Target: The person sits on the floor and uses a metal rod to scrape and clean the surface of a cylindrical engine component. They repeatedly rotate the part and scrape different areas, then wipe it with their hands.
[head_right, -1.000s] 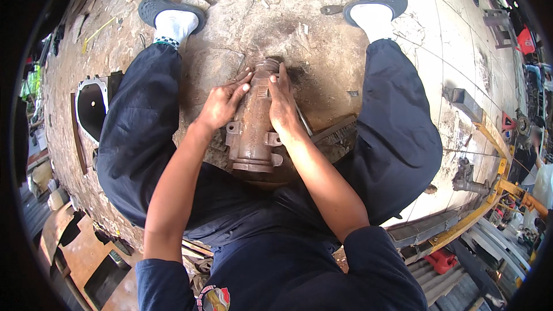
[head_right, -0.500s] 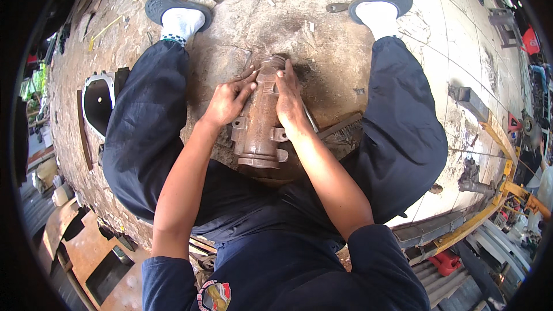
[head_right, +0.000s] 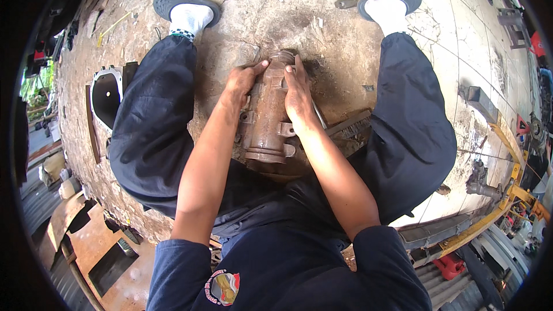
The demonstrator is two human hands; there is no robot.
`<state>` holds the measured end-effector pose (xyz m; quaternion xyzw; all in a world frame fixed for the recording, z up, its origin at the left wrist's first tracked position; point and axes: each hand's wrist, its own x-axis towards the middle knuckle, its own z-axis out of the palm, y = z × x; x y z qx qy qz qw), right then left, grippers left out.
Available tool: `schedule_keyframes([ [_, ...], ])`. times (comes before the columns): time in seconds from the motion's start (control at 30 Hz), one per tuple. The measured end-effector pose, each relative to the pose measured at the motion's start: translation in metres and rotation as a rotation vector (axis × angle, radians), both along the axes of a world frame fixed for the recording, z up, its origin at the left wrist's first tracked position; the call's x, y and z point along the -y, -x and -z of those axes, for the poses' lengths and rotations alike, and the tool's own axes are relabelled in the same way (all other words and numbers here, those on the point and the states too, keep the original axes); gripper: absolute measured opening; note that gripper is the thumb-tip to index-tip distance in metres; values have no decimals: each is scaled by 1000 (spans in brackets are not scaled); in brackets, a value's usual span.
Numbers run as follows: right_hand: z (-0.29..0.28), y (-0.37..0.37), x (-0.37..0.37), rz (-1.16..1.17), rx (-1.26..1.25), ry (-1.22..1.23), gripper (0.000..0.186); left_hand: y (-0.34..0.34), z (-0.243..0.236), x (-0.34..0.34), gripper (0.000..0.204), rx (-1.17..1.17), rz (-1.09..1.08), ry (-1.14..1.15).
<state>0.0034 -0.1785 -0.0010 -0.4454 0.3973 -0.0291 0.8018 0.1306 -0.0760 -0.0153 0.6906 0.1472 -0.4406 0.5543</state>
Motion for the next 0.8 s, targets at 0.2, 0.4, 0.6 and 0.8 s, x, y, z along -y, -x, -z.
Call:
schedule_keyframes([
  [0.2,9,-2,2,0,160,145,62,19,-14,-22,48,-128,-94,150],
  [0.4,-13,-2,-3,0,137,70,61,2,-24,1,66,-100,-69,-180],
  [0.6,-3,-2,0,-27,109,137,62,12,5,-27,60,-133,-56,126],
  [0.8,20,-4,1,-45,51,218,62,2,-10,-1,53,-121,-121,-105],
])
